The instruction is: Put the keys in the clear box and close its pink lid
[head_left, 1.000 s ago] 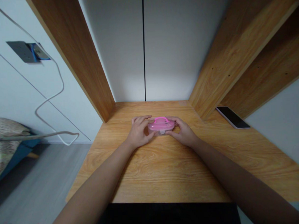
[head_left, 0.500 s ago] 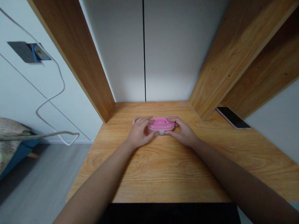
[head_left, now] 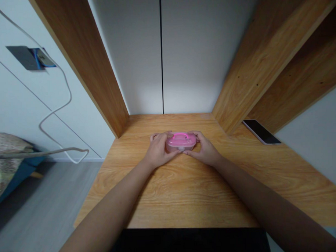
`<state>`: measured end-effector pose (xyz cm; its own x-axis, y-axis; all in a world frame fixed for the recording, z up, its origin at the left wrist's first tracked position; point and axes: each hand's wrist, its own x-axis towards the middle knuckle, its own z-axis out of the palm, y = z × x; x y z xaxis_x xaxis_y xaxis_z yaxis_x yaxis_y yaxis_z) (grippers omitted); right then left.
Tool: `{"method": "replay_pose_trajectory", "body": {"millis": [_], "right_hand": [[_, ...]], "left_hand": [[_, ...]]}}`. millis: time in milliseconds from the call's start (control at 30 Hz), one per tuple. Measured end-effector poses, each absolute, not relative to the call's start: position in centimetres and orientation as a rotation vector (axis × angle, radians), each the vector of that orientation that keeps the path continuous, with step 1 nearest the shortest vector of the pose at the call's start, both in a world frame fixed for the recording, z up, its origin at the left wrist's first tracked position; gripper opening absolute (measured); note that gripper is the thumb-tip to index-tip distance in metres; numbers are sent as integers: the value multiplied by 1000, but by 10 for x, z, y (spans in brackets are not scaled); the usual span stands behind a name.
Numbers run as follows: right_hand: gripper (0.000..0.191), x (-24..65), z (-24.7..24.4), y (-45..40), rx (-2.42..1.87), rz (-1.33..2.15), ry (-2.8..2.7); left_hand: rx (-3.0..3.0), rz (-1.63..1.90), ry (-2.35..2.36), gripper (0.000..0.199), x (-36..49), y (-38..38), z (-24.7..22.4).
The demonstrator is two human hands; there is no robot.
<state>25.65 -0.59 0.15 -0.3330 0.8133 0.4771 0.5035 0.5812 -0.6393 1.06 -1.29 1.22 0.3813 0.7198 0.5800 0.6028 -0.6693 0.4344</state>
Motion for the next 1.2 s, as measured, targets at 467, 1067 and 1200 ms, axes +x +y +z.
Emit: {"method": "replay_pose_trajectory", "body": {"millis": [467, 1067, 1200], "right_hand": [[76, 252, 0, -7, -1126, 486, -1980], [78, 249, -5, -7, -1154, 320, -2105], [76, 248, -5, -9, -1183, 256, -2136]], "left_hand": [[2440, 1169, 1239, 57, 14, -13, 9], [2465, 1162, 1289, 52, 18, -16, 11], [2475, 1157, 1298, 51, 18, -16, 12]]}}
